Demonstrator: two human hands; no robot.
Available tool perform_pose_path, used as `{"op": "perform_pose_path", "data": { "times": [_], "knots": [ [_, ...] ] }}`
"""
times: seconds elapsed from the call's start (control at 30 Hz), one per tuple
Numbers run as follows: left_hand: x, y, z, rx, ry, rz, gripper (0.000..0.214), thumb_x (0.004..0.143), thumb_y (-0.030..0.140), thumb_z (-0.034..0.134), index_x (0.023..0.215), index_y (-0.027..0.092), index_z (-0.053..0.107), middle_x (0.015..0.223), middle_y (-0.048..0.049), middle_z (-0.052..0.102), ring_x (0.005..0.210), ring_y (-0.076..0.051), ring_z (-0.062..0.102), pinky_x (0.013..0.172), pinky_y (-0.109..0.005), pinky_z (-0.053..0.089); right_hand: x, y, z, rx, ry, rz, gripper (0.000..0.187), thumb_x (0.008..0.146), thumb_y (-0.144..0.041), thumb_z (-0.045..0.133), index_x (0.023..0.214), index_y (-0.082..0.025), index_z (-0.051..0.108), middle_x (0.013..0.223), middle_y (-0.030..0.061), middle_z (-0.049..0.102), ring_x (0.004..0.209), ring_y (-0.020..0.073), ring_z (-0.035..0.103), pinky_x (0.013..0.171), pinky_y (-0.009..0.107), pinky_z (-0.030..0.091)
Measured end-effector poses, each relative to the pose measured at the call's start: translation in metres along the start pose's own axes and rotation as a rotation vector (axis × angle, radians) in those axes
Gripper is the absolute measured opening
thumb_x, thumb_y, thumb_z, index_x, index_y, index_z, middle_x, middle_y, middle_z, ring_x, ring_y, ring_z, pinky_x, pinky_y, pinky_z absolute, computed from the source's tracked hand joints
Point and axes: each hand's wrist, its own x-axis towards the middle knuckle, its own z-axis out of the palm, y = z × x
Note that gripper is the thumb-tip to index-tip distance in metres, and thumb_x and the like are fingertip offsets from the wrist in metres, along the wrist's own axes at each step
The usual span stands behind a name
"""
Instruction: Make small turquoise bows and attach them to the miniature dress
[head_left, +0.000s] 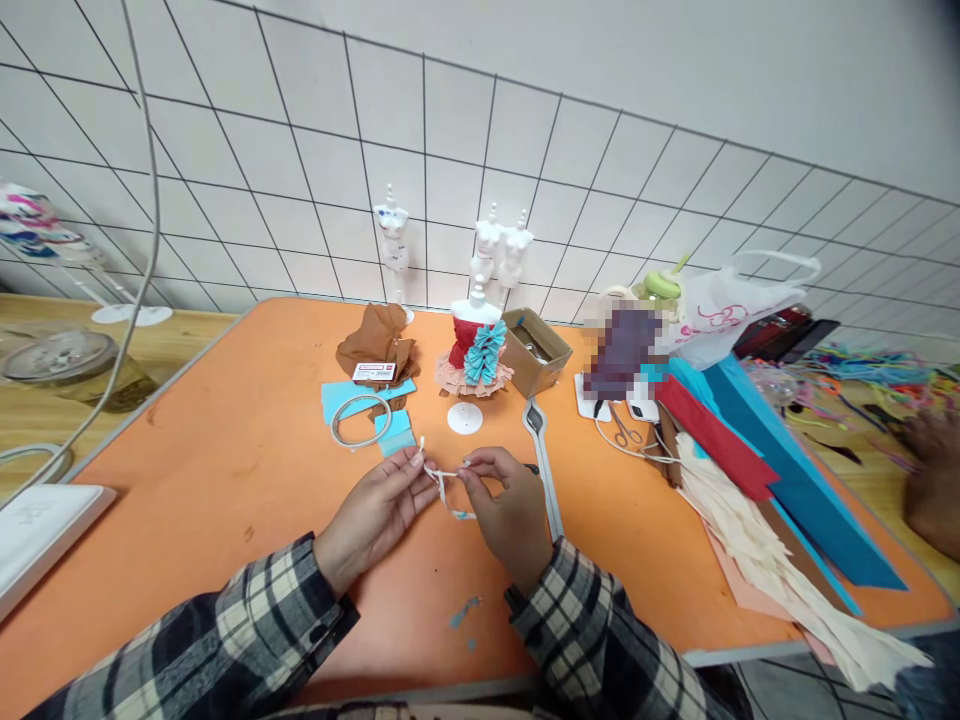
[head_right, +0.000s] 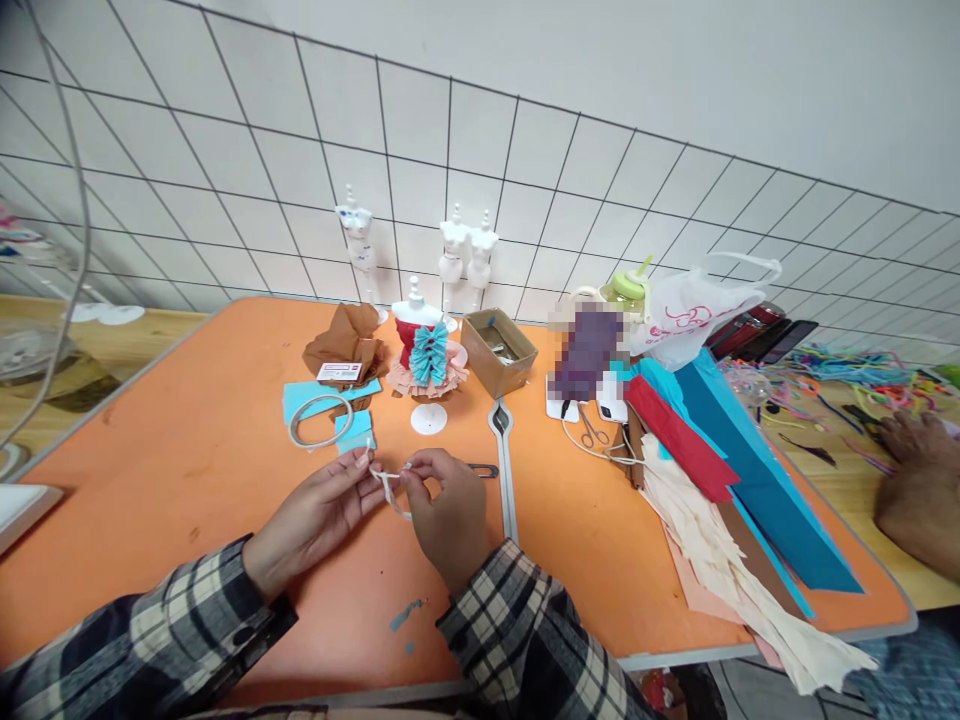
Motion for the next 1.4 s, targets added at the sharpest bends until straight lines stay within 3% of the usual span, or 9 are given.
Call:
{"op": "perform_pose_path", "data": {
  "times": [0.1, 0.23, 0.47, 0.57, 0.7, 0.83, 0.97, 1.13, 1.4],
  "knots": [
    [0.008, 0.004, -0.004, -0.140, 0.165, 0.018, 0.021, 0.095, 0.007, 0.046, 0.083, 0.013, 0.063, 0.080, -0.0058, 0.069, 0.077, -0.013, 0.070, 0.080, -0.029, 0.060, -0.007, -0.003, -0.003, -0.047, 0.146, -0.236, 0.007, 0.087, -0.023, 0.061, 0.089, -0.026, 0.067, 0.084, 0.0025, 0.075, 0.079, 0.0194, 0.069, 0.085, 0.038, 0.052],
    [0.017, 0.017, -0.012, -0.239, 0.296, 0.050, 0.026, 0.098, 0.010, 0.040, 0.084, 0.013, 0.062, 0.077, -0.0055, 0.069, 0.072, -0.013, 0.071, 0.075, -0.028, 0.062, -0.015, -0.008, -0.008, 0.001, 0.142, -0.446, 0.017, 0.085, -0.016, 0.060, 0.094, -0.029, 0.066, 0.084, 0.0008, 0.073, 0.085, 0.0200, 0.066, 0.101, 0.047, 0.045],
    [0.017, 0.041, -0.019, -0.377, 0.303, 0.142, 0.031, 0.098, 0.007, 0.034, 0.083, 0.012, 0.061, 0.072, -0.0044, 0.068, 0.069, -0.012, 0.071, 0.070, -0.026, 0.063, -0.010, -0.010, -0.024, 0.551, 0.333, -0.084, 0.005, 0.086, -0.028, 0.061, 0.083, -0.025, 0.064, 0.111, 0.0076, 0.055, 0.108, 0.0215, 0.056, 0.099, 0.047, 0.046],
    [0.020, 0.050, -0.024, -0.392, 0.331, 0.236, 0.031, 0.099, 0.009, 0.034, 0.082, 0.013, 0.060, 0.073, -0.0040, 0.068, 0.072, -0.012, 0.071, 0.072, -0.025, 0.063, -0.006, -0.008, -0.041, 0.764, 0.353, 0.007, 0.006, 0.089, -0.029, 0.054, 0.084, -0.026, 0.057, 0.089, 0.0040, 0.059, 0.091, 0.0194, 0.062, 0.097, 0.049, 0.047],
    [0.024, 0.062, -0.032, -0.413, 0.420, 0.328, 0.031, 0.099, 0.010, 0.037, 0.078, 0.014, 0.059, 0.066, -0.0005, 0.066, 0.063, -0.008, 0.068, 0.065, -0.017, 0.061, -0.002, 0.003, -0.073, 0.708, 0.440, 0.008, 0.008, 0.091, -0.032, 0.052, 0.087, -0.026, 0.055, 0.071, -0.0010, 0.053, 0.071, 0.0157, 0.058, 0.093, 0.047, 0.048],
    [0.021, 0.065, -0.030, -0.401, 0.402, 0.280, 0.030, 0.099, 0.010, 0.039, 0.079, 0.014, 0.061, 0.062, 0.0003, 0.064, 0.058, -0.008, 0.067, 0.062, -0.017, 0.061, 0.013, 0.021, -0.107, 0.489, 0.152, 0.151, 0.022, 0.087, -0.035, 0.060, 0.105, -0.024, 0.058, 0.071, -0.0001, 0.059, 0.074, 0.0174, 0.062, 0.083, 0.038, 0.051],
    [0.019, 0.058, -0.024, -0.358, 0.321, 0.177, 0.030, 0.099, 0.010, 0.037, 0.081, 0.013, 0.061, 0.064, -0.0004, 0.065, 0.058, -0.008, 0.068, 0.061, -0.018, 0.061, 0.045, 0.046, -0.130, 0.128, -0.297, 0.267, 0.063, 0.086, -0.028, 0.058, 0.142, -0.020, 0.031, 0.072, -0.0023, 0.064, 0.074, 0.0173, 0.064, 0.079, 0.034, 0.049],
    [0.017, 0.051, -0.023, -0.225, 0.209, 0.097, 0.027, 0.096, 0.007, 0.038, 0.087, 0.013, 0.063, 0.067, -0.0018, 0.064, 0.053, -0.009, 0.065, 0.054, -0.020, 0.060, 0.085, 0.078, -0.119, -0.244, -0.703, 0.342, 0.034, 0.089, -0.021, 0.047, 0.121, -0.016, 0.040, 0.065, -0.0039, 0.059, 0.063, 0.0147, 0.058, 0.063, 0.026, 0.045],
    [0.011, 0.046, -0.021, -0.042, 0.089, 0.053, 0.017, 0.089, 0.005, 0.048, 0.087, 0.011, 0.064, 0.066, -0.0031, 0.063, 0.050, -0.010, 0.062, 0.050, -0.020, 0.057, 0.110, 0.080, -0.092, -0.587, -0.797, 0.316, 0.024, 0.085, -0.015, 0.051, 0.108, -0.018, 0.045, 0.076, 0.0019, 0.065, 0.068, 0.0155, 0.059, 0.061, 0.024, 0.038]
  ]
}}
